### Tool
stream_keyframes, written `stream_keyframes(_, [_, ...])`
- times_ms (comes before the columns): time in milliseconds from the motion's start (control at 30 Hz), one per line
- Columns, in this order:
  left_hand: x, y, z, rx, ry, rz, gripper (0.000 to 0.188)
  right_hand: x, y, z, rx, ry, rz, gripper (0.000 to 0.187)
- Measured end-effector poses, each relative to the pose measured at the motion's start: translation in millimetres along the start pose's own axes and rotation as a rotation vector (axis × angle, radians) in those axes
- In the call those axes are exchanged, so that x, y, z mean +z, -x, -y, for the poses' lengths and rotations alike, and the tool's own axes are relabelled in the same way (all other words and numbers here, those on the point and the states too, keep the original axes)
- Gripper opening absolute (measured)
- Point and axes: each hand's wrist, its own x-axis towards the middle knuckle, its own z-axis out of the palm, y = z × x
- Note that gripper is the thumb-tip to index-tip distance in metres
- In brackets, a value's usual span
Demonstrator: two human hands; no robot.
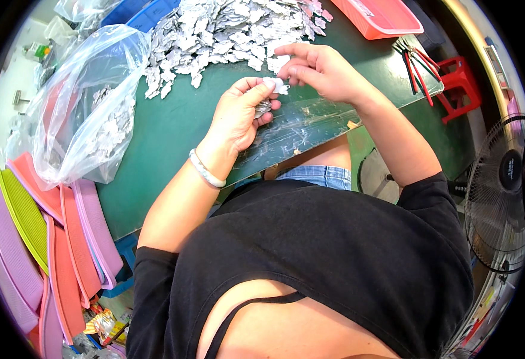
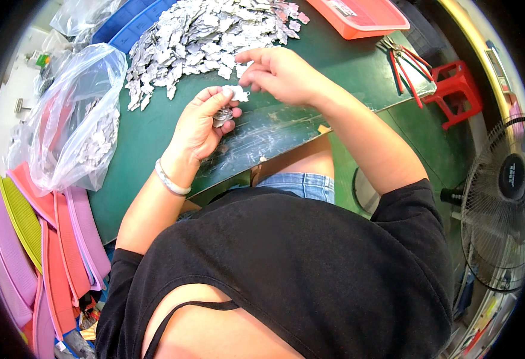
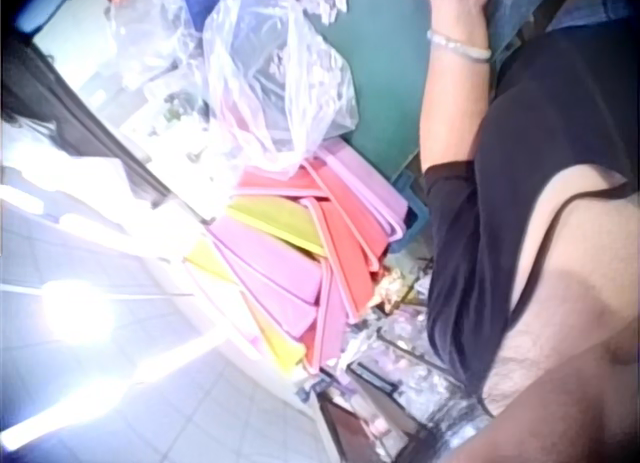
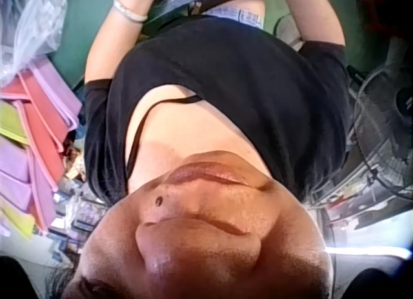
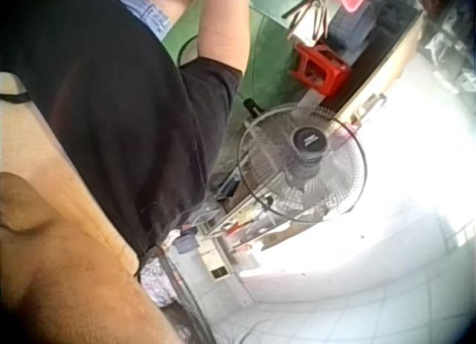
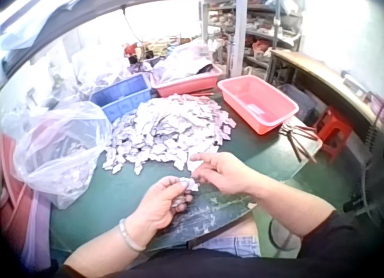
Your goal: The person sorts small, crumpled silver foil pieces on a green table. They pick up individual pieces from a large pile, inspect them, and place them into a clear plastic bag. The person continues this repetitive sorting process throughout the clip.
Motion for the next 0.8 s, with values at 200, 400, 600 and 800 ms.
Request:
stream_keyframes(200, [-5,-1,2,-0.033,0.028,-0.017,0.011,-6,9,-24,-0.396,0.875,-0.18,0.046])
stream_keyframes(400, [0,4,0,-0.017,0.083,-0.021,0.01,-10,8,-31,-0.332,0.856,-0.225,0.041])
stream_keyframes(600, [-2,-2,1,-0.034,0.082,-0.013,0.018,-7,10,-25,-0.08,0.301,-0.25,0.037])
stream_keyframes(800, [2,-6,5,-0.033,0.043,0.041,0.016,3,13,-5,0.034,-0.043,-0.102,0.037])
